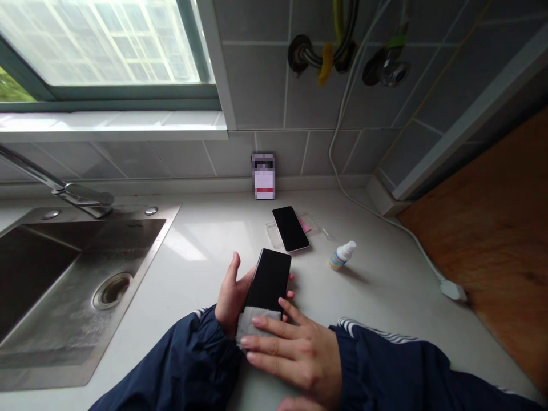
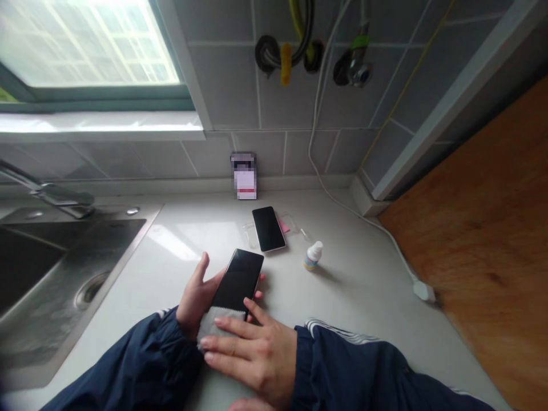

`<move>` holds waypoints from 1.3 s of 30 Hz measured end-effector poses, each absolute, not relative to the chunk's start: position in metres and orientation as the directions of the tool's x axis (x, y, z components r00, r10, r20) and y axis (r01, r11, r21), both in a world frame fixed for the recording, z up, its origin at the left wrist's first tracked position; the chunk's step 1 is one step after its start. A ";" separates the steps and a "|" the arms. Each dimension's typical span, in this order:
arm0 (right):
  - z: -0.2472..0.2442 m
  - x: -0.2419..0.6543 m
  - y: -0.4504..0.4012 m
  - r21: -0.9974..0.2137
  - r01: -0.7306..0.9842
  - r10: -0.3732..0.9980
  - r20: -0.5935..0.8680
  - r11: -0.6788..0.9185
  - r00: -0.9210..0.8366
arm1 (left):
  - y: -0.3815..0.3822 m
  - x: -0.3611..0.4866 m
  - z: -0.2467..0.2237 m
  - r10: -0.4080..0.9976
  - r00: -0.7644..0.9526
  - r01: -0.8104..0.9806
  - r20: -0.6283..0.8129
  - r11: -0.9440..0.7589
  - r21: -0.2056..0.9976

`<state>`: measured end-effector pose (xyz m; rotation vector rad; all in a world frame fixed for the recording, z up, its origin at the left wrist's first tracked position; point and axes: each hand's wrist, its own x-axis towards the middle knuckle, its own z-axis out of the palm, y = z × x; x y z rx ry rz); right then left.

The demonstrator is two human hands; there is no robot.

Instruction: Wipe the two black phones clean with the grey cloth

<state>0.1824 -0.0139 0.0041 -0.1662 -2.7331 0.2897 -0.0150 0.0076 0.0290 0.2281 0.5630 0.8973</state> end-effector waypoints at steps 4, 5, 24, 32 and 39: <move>0.004 0.190 0.002 -0.199 0.119 0.192 0.408 0.973 -0.893 | 0.010 -0.016 0.026 0.792 0.435 -0.690 -0.427 0.599 0.407; 0.005 0.192 0.007 -0.204 0.150 0.224 0.415 0.967 -0.882 | 0.011 -0.017 0.025 0.785 0.437 -0.693 -0.439 0.605 0.392; -0.002 0.188 -0.009 -0.236 0.125 0.248 0.618 0.964 -0.746 | 0.011 -0.023 0.014 0.742 0.554 -0.688 -0.377 0.663 0.295; 0.000 0.191 0.006 -0.217 0.224 0.308 0.541 0.950 -0.782 | 0.011 -0.022 0.018 0.731 0.588 -0.690 -0.346 0.677 0.257; -0.001 0.188 0.005 -0.338 0.444 0.558 0.534 0.830 -0.635 | 0.013 -0.026 0.005 0.730 0.625 -0.686 -0.275 0.682 0.254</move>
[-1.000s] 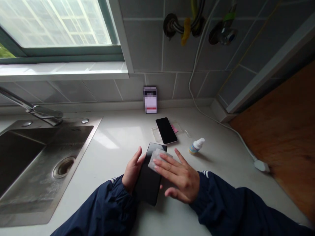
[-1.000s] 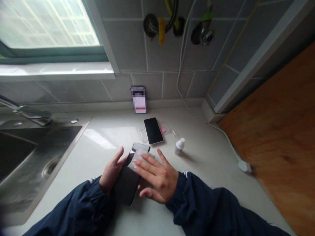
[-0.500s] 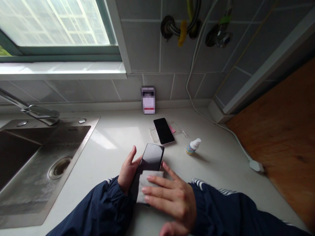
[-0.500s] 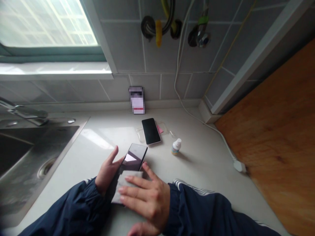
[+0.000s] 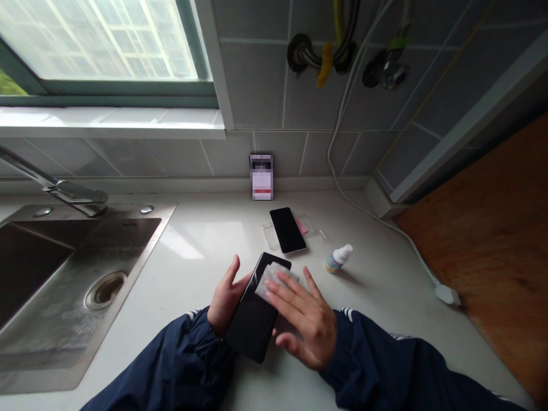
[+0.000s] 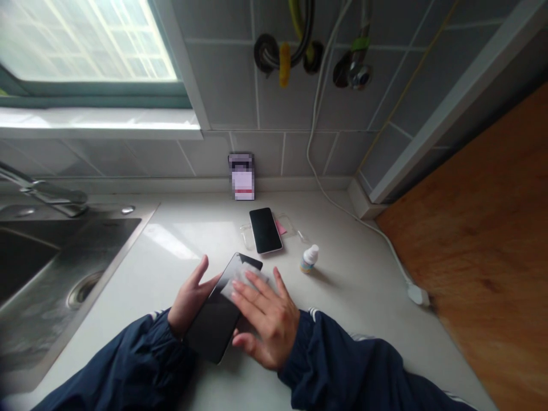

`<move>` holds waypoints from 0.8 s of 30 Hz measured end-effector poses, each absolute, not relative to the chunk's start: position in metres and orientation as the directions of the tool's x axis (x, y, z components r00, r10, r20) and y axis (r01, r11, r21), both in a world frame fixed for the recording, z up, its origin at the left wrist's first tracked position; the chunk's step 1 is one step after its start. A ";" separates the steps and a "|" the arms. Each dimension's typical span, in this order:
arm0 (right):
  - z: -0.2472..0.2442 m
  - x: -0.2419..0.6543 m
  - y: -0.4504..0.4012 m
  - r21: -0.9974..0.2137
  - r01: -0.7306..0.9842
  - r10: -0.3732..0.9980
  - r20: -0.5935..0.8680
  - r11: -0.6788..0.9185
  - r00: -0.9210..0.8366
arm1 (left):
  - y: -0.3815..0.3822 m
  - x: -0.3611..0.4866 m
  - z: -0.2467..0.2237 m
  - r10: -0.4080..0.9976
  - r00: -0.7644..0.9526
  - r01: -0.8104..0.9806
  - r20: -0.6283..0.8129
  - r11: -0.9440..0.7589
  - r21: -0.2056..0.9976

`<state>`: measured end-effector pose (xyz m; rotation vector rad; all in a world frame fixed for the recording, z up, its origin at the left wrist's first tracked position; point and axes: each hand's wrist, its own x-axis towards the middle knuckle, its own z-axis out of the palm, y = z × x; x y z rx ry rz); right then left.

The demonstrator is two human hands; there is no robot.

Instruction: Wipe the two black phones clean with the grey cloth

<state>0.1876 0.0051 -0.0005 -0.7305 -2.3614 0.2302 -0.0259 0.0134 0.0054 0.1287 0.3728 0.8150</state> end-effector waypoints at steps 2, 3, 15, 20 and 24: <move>-0.003 0.184 -0.007 -0.281 0.266 0.385 0.593 0.922 -0.707 | 0.012 -0.023 0.010 0.745 0.606 -0.694 -0.280 0.667 0.272; -0.004 0.183 -0.012 -0.253 0.201 0.316 0.594 0.946 -0.740 | 0.011 -0.021 0.013 0.751 0.590 -0.695 -0.295 0.659 0.288; -0.002 0.185 -0.003 -0.370 0.501 0.623 0.447 0.782 -0.642 | 0.011 -0.017 0.022 0.777 0.537 -0.711 -0.329 0.627 0.319; -0.006 0.179 -0.019 -0.275 0.202 0.331 0.590 0.940 -0.737 | 0.008 -0.015 0.023 0.801 0.468 -0.713 -0.373 0.592 0.375; -0.005 0.187 0.003 -0.361 0.459 0.584 0.503 0.812 -0.637 | 0.008 -0.015 0.018 0.805 0.451 -0.712 -0.386 0.585 0.389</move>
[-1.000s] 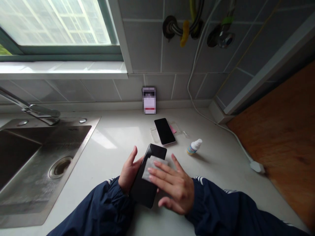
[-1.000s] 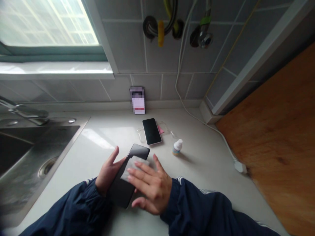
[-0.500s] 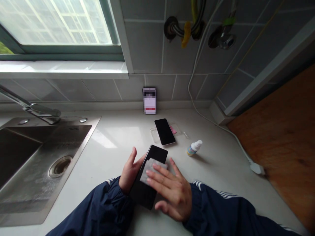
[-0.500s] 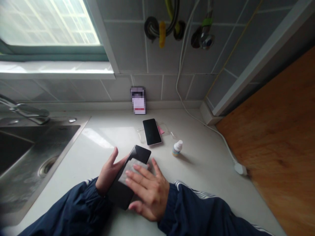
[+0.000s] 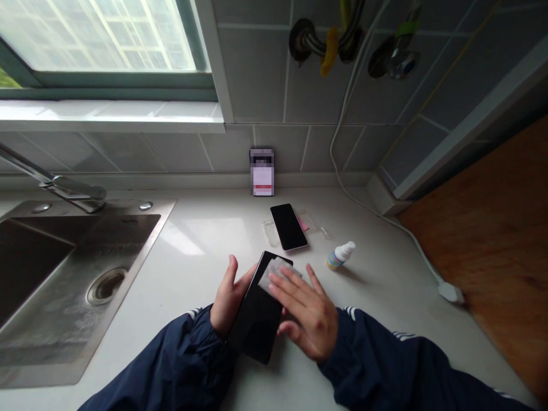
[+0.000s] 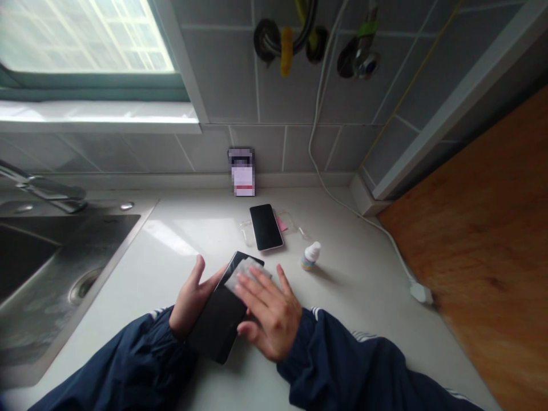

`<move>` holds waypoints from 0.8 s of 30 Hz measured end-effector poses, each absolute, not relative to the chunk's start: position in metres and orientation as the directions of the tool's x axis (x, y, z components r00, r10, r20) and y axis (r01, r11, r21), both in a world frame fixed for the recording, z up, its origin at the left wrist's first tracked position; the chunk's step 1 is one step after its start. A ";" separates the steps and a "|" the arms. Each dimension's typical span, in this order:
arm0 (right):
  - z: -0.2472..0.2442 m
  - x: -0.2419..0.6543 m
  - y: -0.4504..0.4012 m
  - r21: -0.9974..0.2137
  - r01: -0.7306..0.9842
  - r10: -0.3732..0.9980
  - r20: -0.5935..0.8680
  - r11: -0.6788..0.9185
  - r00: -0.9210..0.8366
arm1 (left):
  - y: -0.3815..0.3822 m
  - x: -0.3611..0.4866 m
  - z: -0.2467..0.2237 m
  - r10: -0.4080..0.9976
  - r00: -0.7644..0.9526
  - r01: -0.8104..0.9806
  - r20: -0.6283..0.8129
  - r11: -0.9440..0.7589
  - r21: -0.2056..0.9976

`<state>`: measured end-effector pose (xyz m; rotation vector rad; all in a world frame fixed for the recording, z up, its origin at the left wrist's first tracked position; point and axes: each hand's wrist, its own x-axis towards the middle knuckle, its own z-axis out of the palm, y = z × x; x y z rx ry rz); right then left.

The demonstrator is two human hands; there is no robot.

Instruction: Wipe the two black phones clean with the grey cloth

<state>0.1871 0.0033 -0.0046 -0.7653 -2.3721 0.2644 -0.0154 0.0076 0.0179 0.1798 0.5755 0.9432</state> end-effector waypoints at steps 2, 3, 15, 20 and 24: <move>-0.004 0.188 0.006 -0.376 0.509 0.633 0.450 0.774 -0.630 | 0.008 -0.016 0.017 0.802 0.446 -0.704 -0.398 0.589 0.397; -0.004 0.187 0.003 -0.379 0.490 0.619 0.463 0.785 -0.634 | 0.008 -0.016 0.017 0.799 0.438 -0.699 -0.412 0.591 0.403; -0.006 0.194 0.015 -0.314 0.432 0.534 0.482 0.845 -0.695 | 0.008 -0.014 0.019 0.780 0.464 -0.693 -0.420 0.615 0.377; -0.005 0.194 0.014 -0.341 0.517 0.619 0.416 0.785 -0.666 | 0.009 -0.016 0.018 0.766 0.452 -0.674 -0.457 0.629 0.387; -0.003 0.186 -0.014 -0.285 0.253 0.370 0.517 0.925 -0.772 | 0.010 -0.015 0.016 0.780 0.399 -0.661 -0.482 0.609 0.438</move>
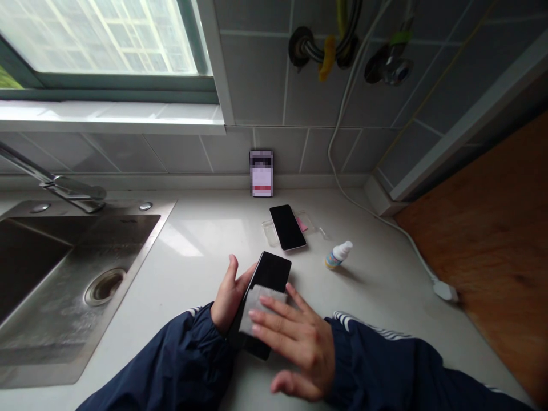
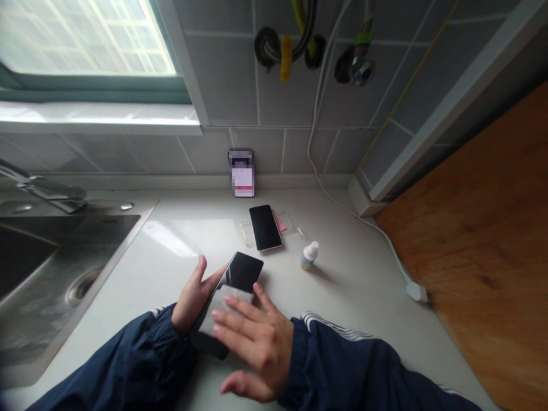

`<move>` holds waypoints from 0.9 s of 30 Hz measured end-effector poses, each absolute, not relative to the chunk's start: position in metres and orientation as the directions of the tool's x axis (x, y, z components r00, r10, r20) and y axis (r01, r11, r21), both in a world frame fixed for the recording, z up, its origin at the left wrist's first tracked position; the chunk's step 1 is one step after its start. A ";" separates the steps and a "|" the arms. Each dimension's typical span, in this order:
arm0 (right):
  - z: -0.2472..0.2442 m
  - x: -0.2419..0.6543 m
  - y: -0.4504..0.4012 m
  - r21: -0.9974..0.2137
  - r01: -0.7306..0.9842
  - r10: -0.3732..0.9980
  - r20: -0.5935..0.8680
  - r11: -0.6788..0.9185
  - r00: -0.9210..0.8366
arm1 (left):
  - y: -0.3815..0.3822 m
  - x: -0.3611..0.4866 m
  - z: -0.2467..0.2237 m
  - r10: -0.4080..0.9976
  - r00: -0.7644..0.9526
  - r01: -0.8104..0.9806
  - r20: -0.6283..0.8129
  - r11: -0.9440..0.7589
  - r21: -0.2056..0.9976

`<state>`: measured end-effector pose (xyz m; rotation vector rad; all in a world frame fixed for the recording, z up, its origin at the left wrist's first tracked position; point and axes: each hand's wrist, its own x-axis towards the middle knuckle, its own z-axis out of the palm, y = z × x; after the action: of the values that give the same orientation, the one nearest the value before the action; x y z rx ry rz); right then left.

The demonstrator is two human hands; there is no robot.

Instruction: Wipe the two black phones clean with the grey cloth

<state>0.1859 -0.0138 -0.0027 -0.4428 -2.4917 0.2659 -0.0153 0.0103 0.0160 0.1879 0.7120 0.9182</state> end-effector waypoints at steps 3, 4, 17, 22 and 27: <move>-0.001 0.185 -0.018 -0.260 0.163 0.276 0.498 0.952 -0.822 | 0.010 -0.014 0.017 0.786 0.394 -0.661 -0.476 0.602 0.447; -0.002 0.187 -0.014 -0.265 0.192 0.303 0.492 0.945 -0.816 | 0.010 -0.014 0.017 0.787 0.394 -0.667 -0.475 0.600 0.441; -0.001 0.185 -0.016 -0.277 0.239 0.352 0.503 0.931 -0.789 | 0.009 -0.012 0.022 0.782 0.392 -0.628 -0.484 0.612 0.480; -0.002 0.188 -0.006 -0.274 0.269 0.376 0.502 0.923 -0.779 | 0.010 -0.010 0.023 0.799 0.403 -0.648 -0.445 0.593 0.477; -0.003 0.196 0.014 -0.320 0.497 0.590 0.394 0.807 -0.704 | 0.011 -0.011 0.022 0.793 0.453 -0.661 -0.406 0.605 0.444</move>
<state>0.1957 0.0142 -0.0026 -0.8084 -2.5062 0.2591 -0.0112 0.0108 0.0223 0.2348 0.6262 0.9080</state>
